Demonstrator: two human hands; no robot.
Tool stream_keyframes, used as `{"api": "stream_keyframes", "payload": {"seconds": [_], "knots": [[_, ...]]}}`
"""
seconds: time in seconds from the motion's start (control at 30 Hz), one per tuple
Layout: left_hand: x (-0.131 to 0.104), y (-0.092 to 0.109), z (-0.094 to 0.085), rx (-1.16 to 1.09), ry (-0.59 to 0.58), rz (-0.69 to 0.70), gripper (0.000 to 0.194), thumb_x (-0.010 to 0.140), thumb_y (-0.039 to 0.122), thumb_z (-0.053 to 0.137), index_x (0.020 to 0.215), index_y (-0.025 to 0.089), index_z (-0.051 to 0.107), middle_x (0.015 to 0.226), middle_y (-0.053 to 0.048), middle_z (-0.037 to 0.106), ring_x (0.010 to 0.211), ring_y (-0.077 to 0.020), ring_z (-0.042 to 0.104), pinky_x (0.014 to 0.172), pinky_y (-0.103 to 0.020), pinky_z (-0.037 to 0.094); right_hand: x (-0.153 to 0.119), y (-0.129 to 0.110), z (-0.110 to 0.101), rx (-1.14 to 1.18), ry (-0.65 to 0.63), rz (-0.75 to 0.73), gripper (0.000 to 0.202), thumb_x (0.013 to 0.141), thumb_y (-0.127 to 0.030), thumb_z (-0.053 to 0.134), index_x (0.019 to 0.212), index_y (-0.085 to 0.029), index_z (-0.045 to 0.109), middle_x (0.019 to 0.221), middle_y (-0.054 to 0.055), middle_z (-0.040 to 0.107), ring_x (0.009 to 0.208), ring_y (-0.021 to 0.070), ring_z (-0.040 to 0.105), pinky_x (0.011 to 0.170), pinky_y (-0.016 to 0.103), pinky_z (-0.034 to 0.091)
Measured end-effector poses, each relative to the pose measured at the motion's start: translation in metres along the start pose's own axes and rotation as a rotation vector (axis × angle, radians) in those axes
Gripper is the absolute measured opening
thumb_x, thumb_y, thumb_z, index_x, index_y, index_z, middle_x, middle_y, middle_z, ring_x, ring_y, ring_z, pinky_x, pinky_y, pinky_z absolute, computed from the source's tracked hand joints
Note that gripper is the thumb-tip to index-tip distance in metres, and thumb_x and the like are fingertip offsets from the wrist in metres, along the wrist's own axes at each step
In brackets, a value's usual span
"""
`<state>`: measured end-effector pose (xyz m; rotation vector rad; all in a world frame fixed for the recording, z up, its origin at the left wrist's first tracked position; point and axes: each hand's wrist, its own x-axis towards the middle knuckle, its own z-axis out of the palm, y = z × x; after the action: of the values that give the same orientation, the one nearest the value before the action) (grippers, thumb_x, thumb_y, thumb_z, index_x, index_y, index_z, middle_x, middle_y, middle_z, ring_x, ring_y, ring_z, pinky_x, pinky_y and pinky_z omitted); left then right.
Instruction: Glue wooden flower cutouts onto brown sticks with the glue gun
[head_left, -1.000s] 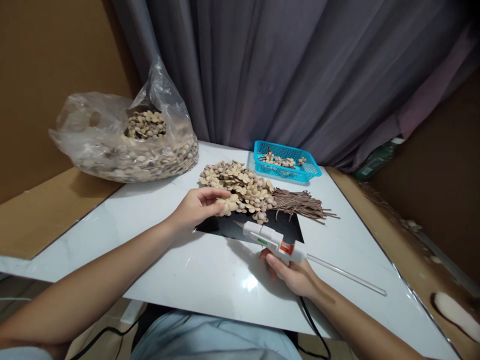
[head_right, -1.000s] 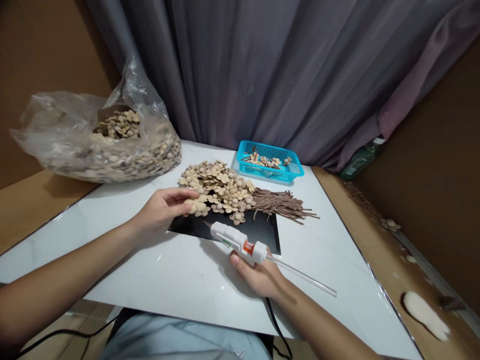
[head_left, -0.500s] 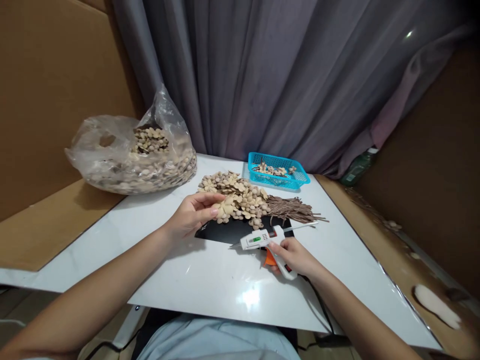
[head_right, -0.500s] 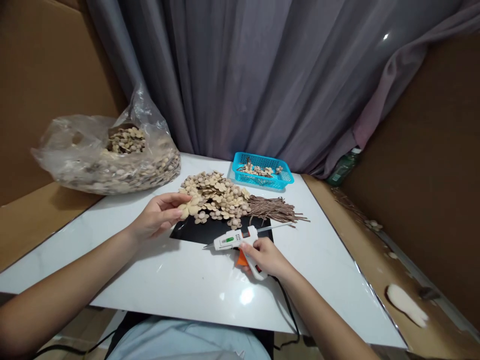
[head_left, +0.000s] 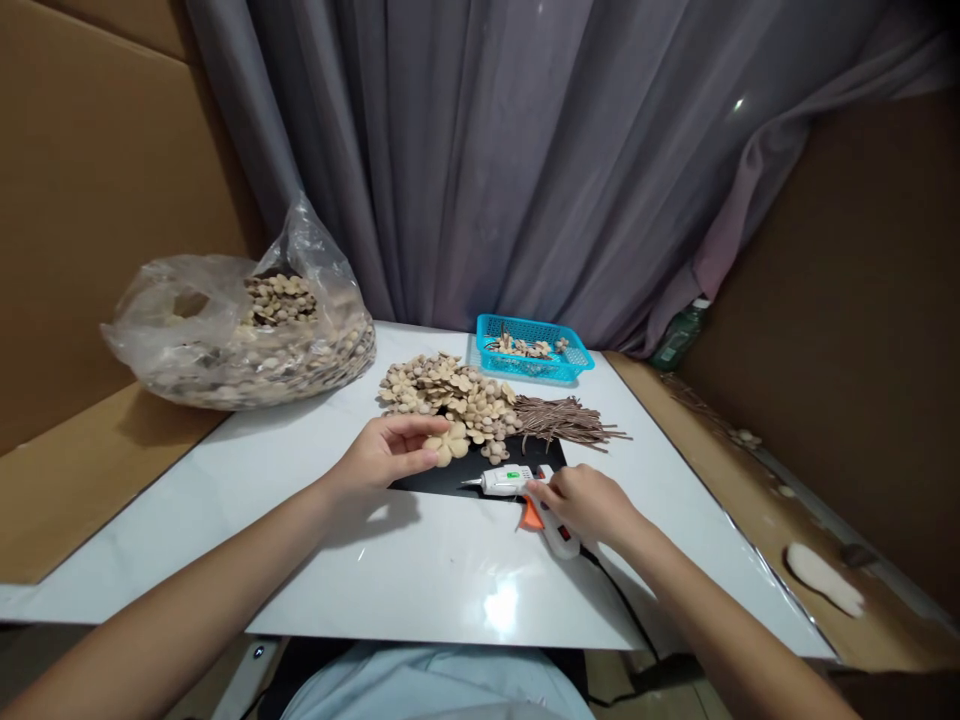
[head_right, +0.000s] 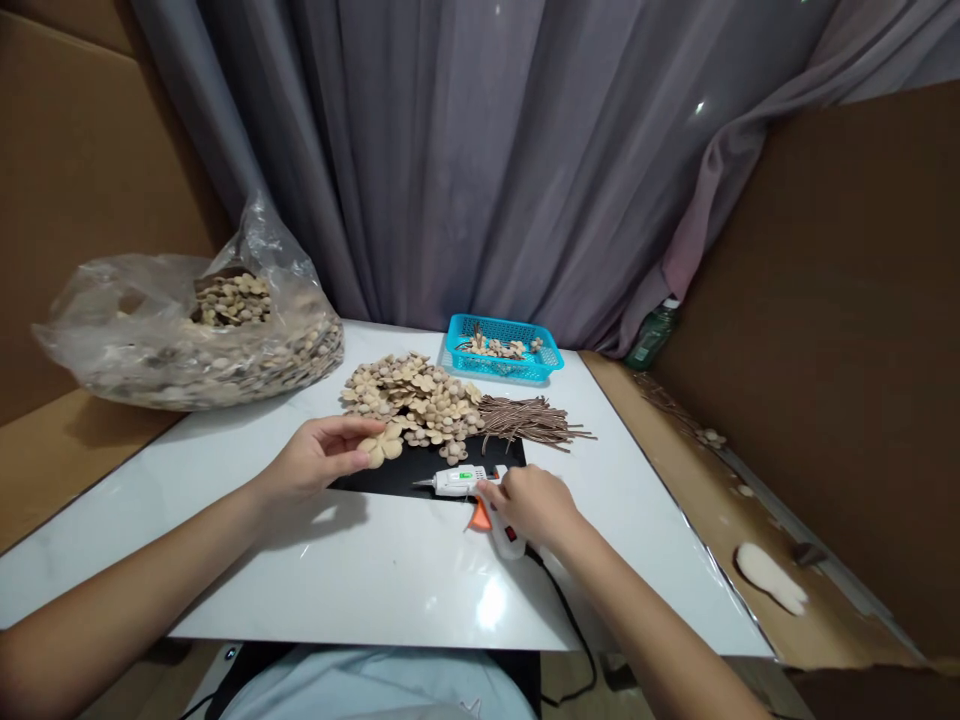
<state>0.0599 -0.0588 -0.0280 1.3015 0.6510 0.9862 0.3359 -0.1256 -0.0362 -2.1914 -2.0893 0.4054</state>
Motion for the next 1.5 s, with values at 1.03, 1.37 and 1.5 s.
{"api": "stream_keyframes", "payload": {"seconds": [1.03,1.37,1.5], "knots": [[-0.012,-0.012,0.023,-0.023,-0.034,-0.024,0.035,0.063,0.015,0.081,0.098,0.016,0.072,0.094,-0.008,0.076,0.086,-0.0206,0.071,0.078,-0.030,0.059,0.001,-0.065,0.013,1.667,-0.239,0.072,0.022,0.064,-0.030,0.077,0.068,-0.015,0.061,0.038,-0.012,0.034,0.034,0.0005,0.018,0.032,0.013,0.012],[-0.010,-0.012,0.020,-0.137,-0.056,-0.070,0.035,0.060,0.016,0.083,0.094,0.016,0.072,0.097,-0.010,0.075,0.092,-0.0252,0.071,0.084,-0.035,0.057,0.025,0.000,-0.040,1.977,0.226,-0.126,0.005,0.078,-0.023,0.063,0.080,-0.021,0.059,0.053,-0.008,0.045,0.040,0.0041,0.028,0.033,0.010,0.023],[-0.009,-0.014,0.018,-0.154,-0.061,-0.077,0.036,0.061,0.017,0.083,0.095,0.015,0.072,0.099,-0.011,0.075,0.093,-0.0264,0.070,0.086,-0.038,0.057,0.019,0.018,-0.051,1.843,0.450,-0.308,0.013,0.088,-0.026,0.054,0.076,-0.025,0.056,0.048,-0.009,0.029,0.039,0.0084,0.018,0.033,0.016,0.020]]}}
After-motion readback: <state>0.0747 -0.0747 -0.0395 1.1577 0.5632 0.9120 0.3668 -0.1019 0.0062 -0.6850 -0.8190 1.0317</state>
